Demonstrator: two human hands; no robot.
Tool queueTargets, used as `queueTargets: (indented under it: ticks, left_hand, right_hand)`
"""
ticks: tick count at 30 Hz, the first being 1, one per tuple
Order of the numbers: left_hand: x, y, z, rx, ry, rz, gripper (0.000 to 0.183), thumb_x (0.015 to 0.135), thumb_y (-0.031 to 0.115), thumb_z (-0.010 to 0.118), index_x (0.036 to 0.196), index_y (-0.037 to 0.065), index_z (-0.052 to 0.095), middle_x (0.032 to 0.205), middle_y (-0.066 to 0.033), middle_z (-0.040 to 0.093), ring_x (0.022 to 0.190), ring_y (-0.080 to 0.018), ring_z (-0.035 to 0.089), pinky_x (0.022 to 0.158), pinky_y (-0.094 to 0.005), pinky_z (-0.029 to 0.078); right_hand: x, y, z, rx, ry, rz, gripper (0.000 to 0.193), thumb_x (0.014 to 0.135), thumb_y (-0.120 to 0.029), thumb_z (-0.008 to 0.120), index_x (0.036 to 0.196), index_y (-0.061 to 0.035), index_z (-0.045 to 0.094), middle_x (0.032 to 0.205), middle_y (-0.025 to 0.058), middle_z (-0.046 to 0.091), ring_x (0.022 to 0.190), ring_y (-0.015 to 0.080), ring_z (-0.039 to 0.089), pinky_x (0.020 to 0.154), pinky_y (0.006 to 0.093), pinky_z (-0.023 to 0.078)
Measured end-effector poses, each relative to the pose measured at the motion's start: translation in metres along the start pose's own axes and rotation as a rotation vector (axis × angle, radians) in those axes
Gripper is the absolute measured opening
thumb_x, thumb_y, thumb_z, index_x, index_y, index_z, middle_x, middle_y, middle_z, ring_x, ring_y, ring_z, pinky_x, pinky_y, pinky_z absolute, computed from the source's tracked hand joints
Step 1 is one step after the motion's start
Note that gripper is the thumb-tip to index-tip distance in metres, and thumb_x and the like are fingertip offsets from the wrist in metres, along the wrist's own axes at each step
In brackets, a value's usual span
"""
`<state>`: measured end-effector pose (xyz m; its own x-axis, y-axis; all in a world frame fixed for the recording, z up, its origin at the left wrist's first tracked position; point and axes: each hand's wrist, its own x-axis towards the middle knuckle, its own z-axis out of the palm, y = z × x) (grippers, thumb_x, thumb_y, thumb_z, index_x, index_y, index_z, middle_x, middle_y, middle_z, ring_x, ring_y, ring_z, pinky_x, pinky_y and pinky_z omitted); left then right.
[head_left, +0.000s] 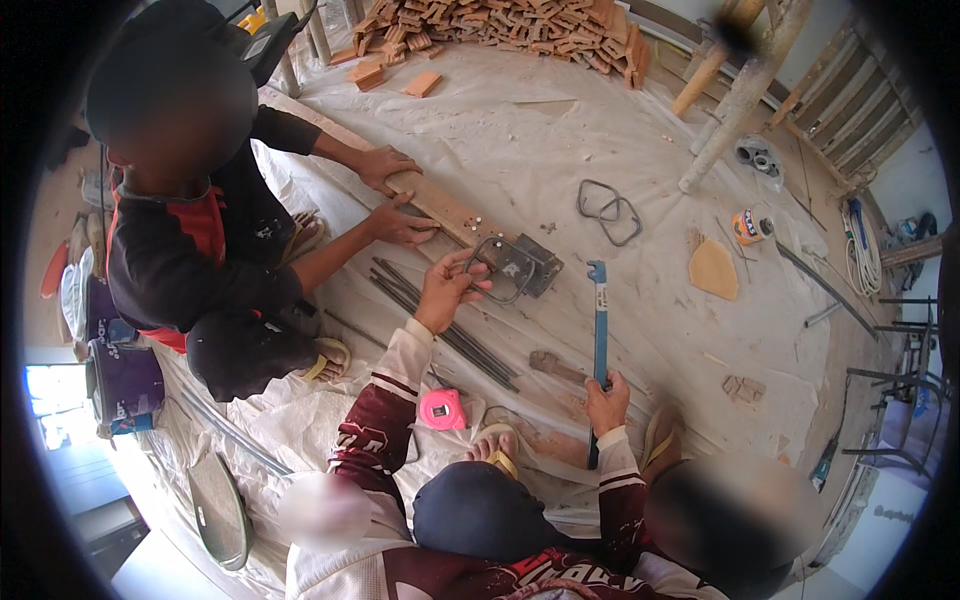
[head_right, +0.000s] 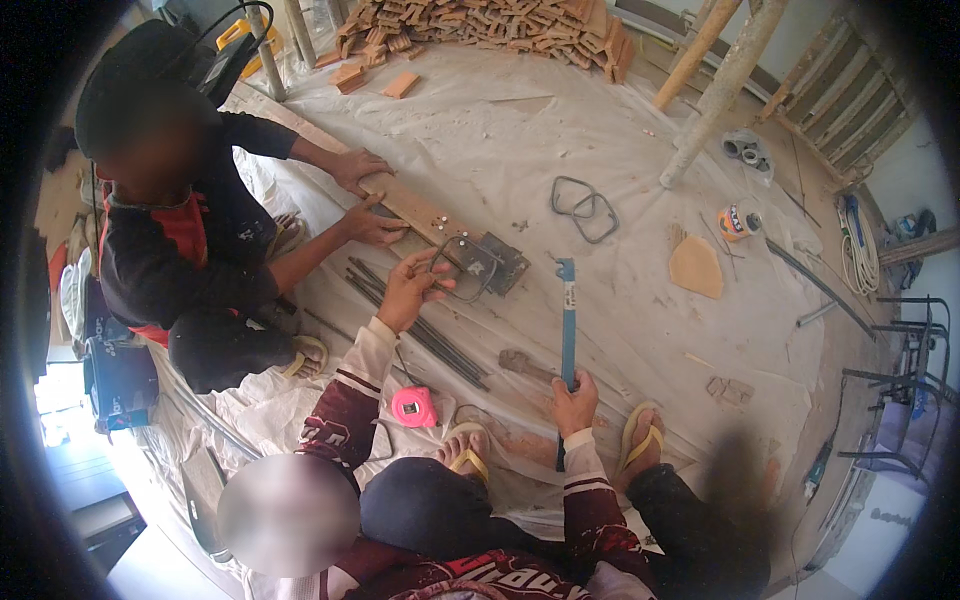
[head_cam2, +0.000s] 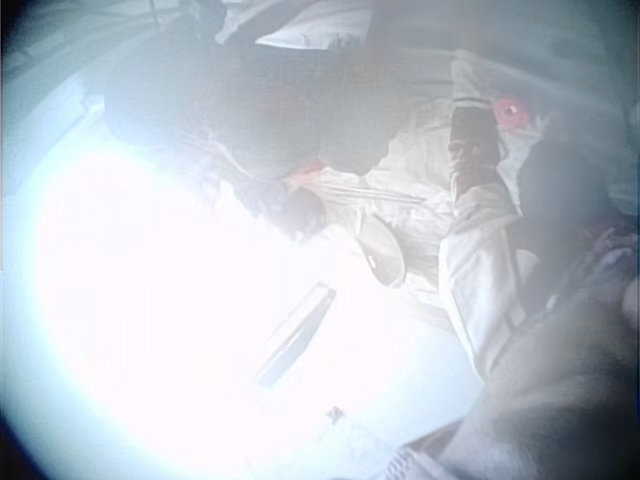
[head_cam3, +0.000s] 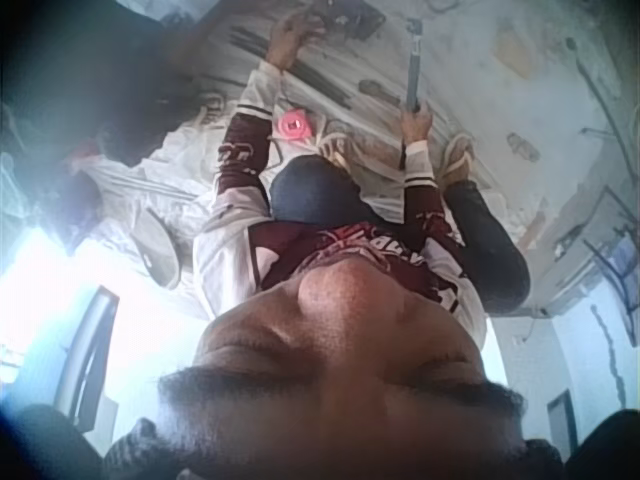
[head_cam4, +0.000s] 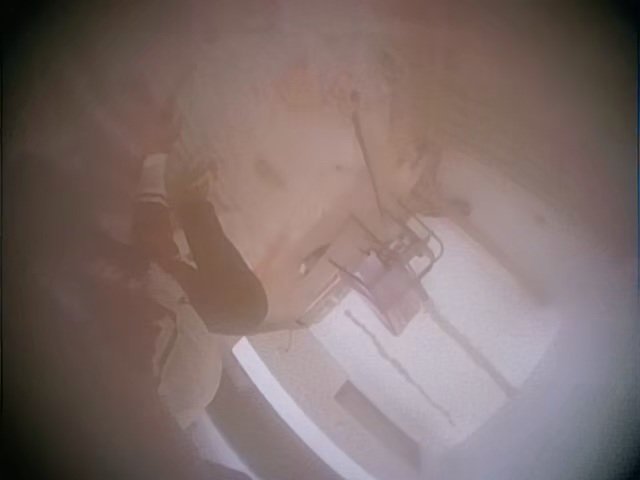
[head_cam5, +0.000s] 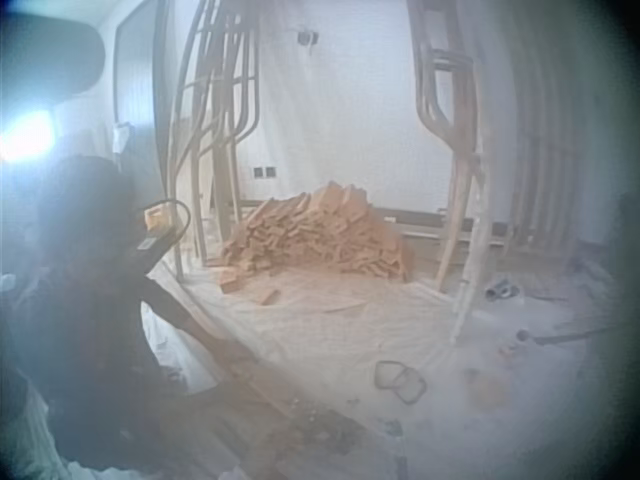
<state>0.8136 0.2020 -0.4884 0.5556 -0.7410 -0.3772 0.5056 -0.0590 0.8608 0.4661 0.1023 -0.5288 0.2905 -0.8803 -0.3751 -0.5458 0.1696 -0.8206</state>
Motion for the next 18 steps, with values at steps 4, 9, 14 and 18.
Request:
queueTargets:
  ticks: [4, 9, 14, 18]
  left_hand:
    - [-0.002, 0.010, 0.002, 0.055, -0.010, -0.025, 0.045, 0.090, -0.003, 0.049, 0.134, 0.005, 0.045, 0.117, -0.0141, 0.062, 0.090, -0.0232, 0.069, 0.068, -0.0271, 0.057]
    - [-0.008, 0.008, 0.007, 0.100, 0.025, -0.038, 0.041, 0.091, 0.000, 0.050, 0.132, 0.003, 0.046, 0.112, -0.0128, 0.064, 0.089, -0.0223, 0.069, 0.066, -0.0278, 0.057]
    - [0.000, 0.007, 0.015, 0.124, 0.102, 0.018, 0.037, 0.093, 0.006, 0.052, 0.130, 0.001, 0.049, 0.106, -0.0110, 0.065, 0.082, -0.0196, 0.068, 0.063, -0.0278, 0.057]
    - [0.005, 0.012, 0.025, 0.230, 0.195, 0.039, 0.027, 0.094, 0.014, 0.054, 0.116, -0.002, 0.057, 0.095, -0.0100, 0.065, 0.075, -0.0184, 0.067, 0.057, -0.0271, 0.055]
  right_hand:
    - [0.000, -0.003, 0.001, -0.024, -0.008, -0.068, 0.023, 0.078, -0.014, 0.065, 0.091, 0.0054, 0.061, 0.069, 0.0080, 0.058, 0.059, 0.0164, 0.054, 0.055, 0.0305, 0.044]
    - [-0.004, -0.012, 0.004, -0.025, -0.019, -0.024, 0.026, 0.076, -0.016, 0.067, 0.089, 0.0062, 0.061, 0.075, 0.0110, 0.061, 0.068, 0.0196, 0.057, 0.065, 0.0333, 0.047]
    - [0.000, -0.002, 0.003, -0.009, -0.019, 0.007, 0.028, 0.075, -0.015, 0.067, 0.092, 0.0064, 0.063, 0.076, 0.0118, 0.062, 0.069, 0.0208, 0.058, 0.066, 0.0342, 0.047]
    - [-0.001, -0.002, 0.002, -0.033, -0.027, 0.030, 0.029, 0.075, -0.015, 0.067, 0.094, 0.0067, 0.063, 0.076, 0.0123, 0.062, 0.070, 0.0215, 0.059, 0.067, 0.0347, 0.048]
